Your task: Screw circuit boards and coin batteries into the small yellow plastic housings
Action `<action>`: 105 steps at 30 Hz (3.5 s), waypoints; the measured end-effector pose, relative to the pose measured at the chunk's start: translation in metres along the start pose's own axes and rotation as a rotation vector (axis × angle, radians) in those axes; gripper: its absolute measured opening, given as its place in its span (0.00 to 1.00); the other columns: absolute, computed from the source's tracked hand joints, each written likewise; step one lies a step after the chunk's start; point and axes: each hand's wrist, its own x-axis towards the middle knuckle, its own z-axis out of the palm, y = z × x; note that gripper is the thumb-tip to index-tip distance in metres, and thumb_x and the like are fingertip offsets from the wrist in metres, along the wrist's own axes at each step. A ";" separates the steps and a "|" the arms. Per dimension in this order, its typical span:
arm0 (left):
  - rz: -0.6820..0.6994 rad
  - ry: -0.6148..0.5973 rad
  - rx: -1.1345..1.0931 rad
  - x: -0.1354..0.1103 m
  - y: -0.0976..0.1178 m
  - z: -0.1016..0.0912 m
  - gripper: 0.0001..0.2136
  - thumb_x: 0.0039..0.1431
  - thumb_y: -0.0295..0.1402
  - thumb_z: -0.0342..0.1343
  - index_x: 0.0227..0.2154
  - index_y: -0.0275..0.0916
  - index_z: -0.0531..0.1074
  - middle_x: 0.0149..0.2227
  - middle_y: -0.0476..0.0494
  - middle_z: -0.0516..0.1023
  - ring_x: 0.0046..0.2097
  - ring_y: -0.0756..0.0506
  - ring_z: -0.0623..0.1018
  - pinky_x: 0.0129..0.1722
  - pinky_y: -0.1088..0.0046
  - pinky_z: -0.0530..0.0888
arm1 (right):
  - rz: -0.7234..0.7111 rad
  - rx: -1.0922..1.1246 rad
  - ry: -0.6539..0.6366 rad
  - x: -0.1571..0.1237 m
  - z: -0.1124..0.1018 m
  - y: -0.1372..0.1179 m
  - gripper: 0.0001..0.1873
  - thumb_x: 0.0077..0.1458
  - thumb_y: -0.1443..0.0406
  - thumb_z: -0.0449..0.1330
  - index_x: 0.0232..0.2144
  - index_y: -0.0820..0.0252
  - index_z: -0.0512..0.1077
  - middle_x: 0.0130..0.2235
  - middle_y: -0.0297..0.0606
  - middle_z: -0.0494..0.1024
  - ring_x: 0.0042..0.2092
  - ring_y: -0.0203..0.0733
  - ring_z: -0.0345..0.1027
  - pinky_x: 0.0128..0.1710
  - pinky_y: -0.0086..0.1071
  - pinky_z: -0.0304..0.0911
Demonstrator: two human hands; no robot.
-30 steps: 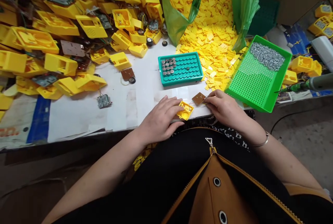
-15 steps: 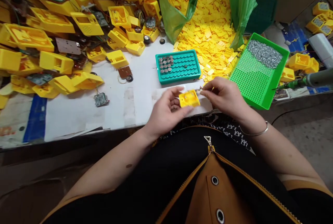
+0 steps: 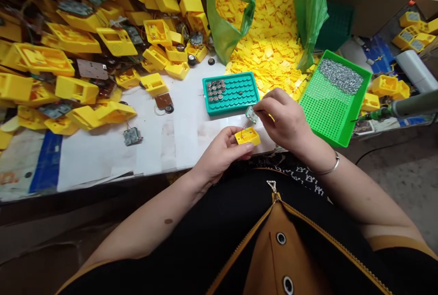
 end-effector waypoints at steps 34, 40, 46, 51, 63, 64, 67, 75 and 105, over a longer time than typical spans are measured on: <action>-0.080 -0.081 -0.010 -0.002 0.001 -0.009 0.23 0.45 0.28 0.67 0.46 0.35 0.69 0.40 0.42 0.78 0.36 0.50 0.77 0.33 0.74 0.75 | 1.225 1.219 -0.060 -0.030 -0.009 -0.012 0.19 0.38 0.56 0.72 0.30 0.61 0.76 0.26 0.32 0.74 0.24 0.30 0.62 0.26 0.27 0.61; -0.006 -0.145 -0.128 0.005 -0.005 0.001 0.29 0.43 0.22 0.65 0.50 0.39 0.65 0.44 0.44 0.77 0.40 0.49 0.79 0.38 0.72 0.76 | 0.952 1.056 -0.189 -0.032 -0.005 -0.030 0.14 0.45 0.58 0.68 0.32 0.61 0.75 0.31 0.35 0.77 0.31 0.34 0.70 0.33 0.31 0.68; 0.171 -0.092 -0.066 0.010 -0.012 0.010 0.27 0.48 0.23 0.62 0.52 0.39 0.62 0.53 0.40 0.74 0.51 0.45 0.77 0.53 0.67 0.73 | 0.547 0.464 -0.146 -0.045 -0.005 -0.031 0.05 0.54 0.65 0.61 0.34 0.60 0.75 0.30 0.35 0.72 0.32 0.35 0.65 0.31 0.29 0.62; 0.311 -0.035 0.154 0.011 -0.016 0.012 0.24 0.49 0.24 0.59 0.51 0.38 0.63 0.57 0.37 0.70 0.56 0.43 0.74 0.54 0.67 0.73 | 0.436 0.179 -0.154 -0.046 -0.004 -0.035 0.04 0.57 0.66 0.59 0.31 0.60 0.73 0.31 0.37 0.71 0.34 0.38 0.65 0.34 0.31 0.59; -0.005 -0.052 -0.336 0.011 -0.005 0.007 0.19 0.49 0.24 0.61 0.44 0.41 0.65 0.40 0.49 0.78 0.41 0.51 0.80 0.47 0.69 0.76 | 0.291 0.192 -0.128 -0.047 -0.017 -0.028 0.16 0.59 0.71 0.50 0.48 0.59 0.71 0.40 0.42 0.72 0.39 0.40 0.68 0.36 0.35 0.67; -0.032 -0.073 -0.331 0.010 -0.004 0.006 0.18 0.49 0.24 0.62 0.43 0.41 0.65 0.38 0.49 0.79 0.40 0.50 0.80 0.46 0.70 0.77 | 0.374 0.286 -0.079 -0.049 -0.017 -0.022 0.16 0.59 0.69 0.53 0.49 0.57 0.70 0.41 0.42 0.71 0.40 0.39 0.69 0.37 0.36 0.69; -0.102 -0.218 -0.298 0.005 -0.002 0.003 0.20 0.47 0.26 0.65 0.42 0.41 0.65 0.35 0.47 0.80 0.37 0.47 0.82 0.38 0.71 0.77 | 0.640 0.704 -0.097 -0.049 -0.012 -0.006 0.26 0.53 0.62 0.62 0.54 0.54 0.65 0.50 0.44 0.71 0.44 0.40 0.70 0.39 0.36 0.71; 0.002 -0.068 -0.101 0.008 -0.006 0.003 0.16 0.48 0.28 0.62 0.41 0.41 0.67 0.34 0.50 0.75 0.33 0.49 0.79 0.28 0.77 0.74 | 0.928 1.107 -0.060 -0.027 -0.007 -0.017 0.15 0.44 0.59 0.71 0.31 0.60 0.73 0.27 0.31 0.77 0.28 0.29 0.69 0.29 0.24 0.68; -0.087 -0.184 -0.458 0.016 -0.003 -0.007 0.19 0.46 0.19 0.57 0.43 0.37 0.72 0.39 0.46 0.78 0.41 0.48 0.79 0.45 0.67 0.76 | -0.062 0.120 -0.135 -0.050 0.000 -0.031 0.18 0.60 0.75 0.52 0.52 0.71 0.66 0.36 0.48 0.77 0.35 0.41 0.73 0.33 0.33 0.71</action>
